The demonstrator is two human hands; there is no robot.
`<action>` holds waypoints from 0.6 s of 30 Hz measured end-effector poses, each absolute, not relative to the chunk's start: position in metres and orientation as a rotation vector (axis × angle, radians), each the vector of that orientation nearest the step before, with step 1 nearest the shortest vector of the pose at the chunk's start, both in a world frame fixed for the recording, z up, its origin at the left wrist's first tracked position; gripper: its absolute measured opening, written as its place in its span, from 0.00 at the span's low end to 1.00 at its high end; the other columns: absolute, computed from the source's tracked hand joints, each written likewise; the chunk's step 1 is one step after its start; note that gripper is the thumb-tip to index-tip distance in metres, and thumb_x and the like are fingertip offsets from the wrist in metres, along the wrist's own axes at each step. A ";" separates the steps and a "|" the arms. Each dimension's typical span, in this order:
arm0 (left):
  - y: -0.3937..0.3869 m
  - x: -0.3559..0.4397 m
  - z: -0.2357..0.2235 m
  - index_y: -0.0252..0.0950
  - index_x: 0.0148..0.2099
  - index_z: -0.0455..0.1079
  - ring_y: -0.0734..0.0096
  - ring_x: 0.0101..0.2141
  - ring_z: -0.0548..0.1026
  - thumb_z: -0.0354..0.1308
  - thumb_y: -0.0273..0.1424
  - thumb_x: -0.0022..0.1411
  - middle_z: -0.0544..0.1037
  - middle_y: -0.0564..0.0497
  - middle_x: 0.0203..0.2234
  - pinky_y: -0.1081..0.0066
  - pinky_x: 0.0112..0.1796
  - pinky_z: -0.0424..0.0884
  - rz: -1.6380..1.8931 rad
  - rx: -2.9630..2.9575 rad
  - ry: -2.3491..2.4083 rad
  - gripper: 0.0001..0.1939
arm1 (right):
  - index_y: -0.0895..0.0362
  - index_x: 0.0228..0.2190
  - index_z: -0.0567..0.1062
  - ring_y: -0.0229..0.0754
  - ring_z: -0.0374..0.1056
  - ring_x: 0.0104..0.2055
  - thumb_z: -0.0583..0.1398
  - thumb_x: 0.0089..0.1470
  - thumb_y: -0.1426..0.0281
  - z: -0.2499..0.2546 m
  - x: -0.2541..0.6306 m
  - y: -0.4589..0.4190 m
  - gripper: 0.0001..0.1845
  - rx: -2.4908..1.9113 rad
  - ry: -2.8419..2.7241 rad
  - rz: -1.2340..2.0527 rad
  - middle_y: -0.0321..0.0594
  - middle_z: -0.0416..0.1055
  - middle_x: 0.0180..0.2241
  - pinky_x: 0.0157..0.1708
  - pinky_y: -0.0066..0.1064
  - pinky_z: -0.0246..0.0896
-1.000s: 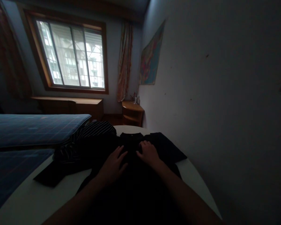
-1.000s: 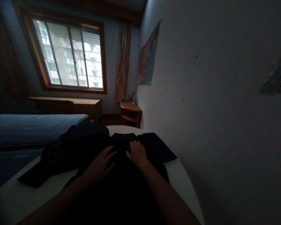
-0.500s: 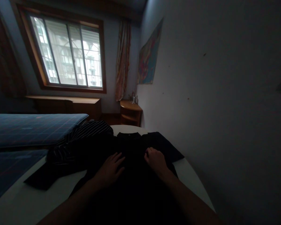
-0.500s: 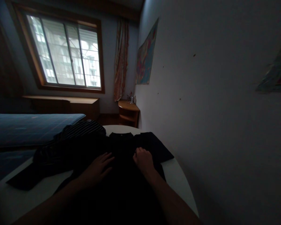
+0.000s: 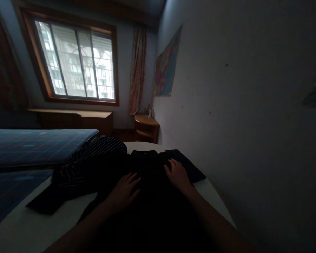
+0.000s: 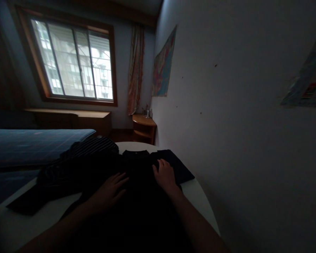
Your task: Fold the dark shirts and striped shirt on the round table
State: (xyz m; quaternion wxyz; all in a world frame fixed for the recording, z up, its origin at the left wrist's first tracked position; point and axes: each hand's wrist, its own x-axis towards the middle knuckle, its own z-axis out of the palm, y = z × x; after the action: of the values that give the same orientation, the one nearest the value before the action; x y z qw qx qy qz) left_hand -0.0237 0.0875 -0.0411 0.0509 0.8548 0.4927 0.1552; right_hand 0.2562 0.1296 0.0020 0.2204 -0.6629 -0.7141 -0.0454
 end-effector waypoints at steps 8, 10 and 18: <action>0.081 -0.022 -0.031 0.46 0.67 0.59 0.55 0.66 0.54 0.50 0.42 0.69 0.58 0.48 0.67 0.48 0.64 0.49 0.415 2.622 1.407 0.26 | 0.58 0.49 0.77 0.45 0.71 0.52 0.48 0.65 0.67 0.020 0.300 0.214 0.21 -2.116 -1.819 0.118 0.48 0.76 0.50 0.48 0.31 0.61; 0.081 -0.023 -0.031 0.47 0.67 0.59 0.55 0.67 0.54 0.49 0.42 0.69 0.57 0.49 0.68 0.48 0.64 0.49 0.392 2.612 1.410 0.26 | 0.56 0.44 0.80 0.45 0.73 0.49 0.52 0.63 0.64 0.021 0.306 0.229 0.18 -2.140 -1.826 0.182 0.46 0.78 0.46 0.45 0.29 0.63; 0.084 -0.023 -0.034 0.48 0.68 0.58 0.53 0.67 0.53 0.49 0.42 0.69 0.55 0.50 0.68 0.47 0.64 0.49 0.370 2.599 1.407 0.27 | 0.56 0.40 0.81 0.50 0.73 0.49 0.56 0.58 0.64 0.011 0.301 0.249 0.16 -2.252 -1.747 0.226 0.47 0.78 0.46 0.44 0.36 0.65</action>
State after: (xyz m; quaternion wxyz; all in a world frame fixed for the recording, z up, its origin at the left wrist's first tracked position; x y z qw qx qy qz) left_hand -0.0228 0.0841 -0.0342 0.0813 0.8697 0.4709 0.1238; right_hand 0.3013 0.2485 0.0107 0.1410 -0.7798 -0.6049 0.0781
